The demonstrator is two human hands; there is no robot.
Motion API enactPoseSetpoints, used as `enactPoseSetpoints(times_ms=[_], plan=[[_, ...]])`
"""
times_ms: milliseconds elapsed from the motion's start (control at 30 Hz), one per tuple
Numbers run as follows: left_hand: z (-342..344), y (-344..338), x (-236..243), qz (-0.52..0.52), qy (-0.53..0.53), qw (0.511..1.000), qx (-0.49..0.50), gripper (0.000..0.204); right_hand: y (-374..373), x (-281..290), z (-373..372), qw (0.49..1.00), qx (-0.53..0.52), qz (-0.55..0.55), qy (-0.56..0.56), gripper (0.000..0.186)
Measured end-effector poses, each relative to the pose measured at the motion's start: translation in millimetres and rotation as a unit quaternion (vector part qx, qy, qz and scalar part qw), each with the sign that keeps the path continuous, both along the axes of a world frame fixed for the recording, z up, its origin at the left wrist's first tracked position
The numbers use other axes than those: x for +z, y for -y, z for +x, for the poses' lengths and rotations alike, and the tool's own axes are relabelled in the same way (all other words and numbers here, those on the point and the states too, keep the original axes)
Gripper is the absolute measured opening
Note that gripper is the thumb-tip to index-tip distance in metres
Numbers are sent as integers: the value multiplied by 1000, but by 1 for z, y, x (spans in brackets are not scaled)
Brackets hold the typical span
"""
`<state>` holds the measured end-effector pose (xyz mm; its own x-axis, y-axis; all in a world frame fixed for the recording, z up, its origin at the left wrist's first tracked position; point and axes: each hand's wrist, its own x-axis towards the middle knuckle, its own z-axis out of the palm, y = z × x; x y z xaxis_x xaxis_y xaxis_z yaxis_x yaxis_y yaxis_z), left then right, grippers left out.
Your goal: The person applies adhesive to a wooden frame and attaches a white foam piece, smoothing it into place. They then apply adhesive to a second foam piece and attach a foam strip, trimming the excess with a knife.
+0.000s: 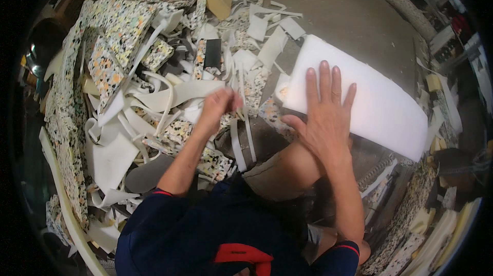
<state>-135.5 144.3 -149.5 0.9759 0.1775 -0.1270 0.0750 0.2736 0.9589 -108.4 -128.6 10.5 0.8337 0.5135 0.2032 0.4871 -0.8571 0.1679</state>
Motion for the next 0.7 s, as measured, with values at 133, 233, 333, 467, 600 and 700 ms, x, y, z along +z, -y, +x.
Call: enactPoseSetpoints(times_ms=[133,233,333,467,600,700], plan=[[-82,39,-99,216,-68,962,-152,18,9,18,-5,987,107,116,-30,86],[-116,57,-139,311,-120,914,-233,30,13,41,-49,834,81,409,-362,68],[-118,65,-148,322,-171,899,-244,34,-26,47,-96,661,330,467,-485,35],[-84,42,-128,239,-107,960,-100,22,-70,59,-107,546,483,565,-387,33],[-34,24,-105,162,-94,982,-23,20,-54,81,-82,497,407,433,-632,42],[-9,16,-87,214,-121,969,-1,19,-47,80,-83,487,383,483,-618,49]])
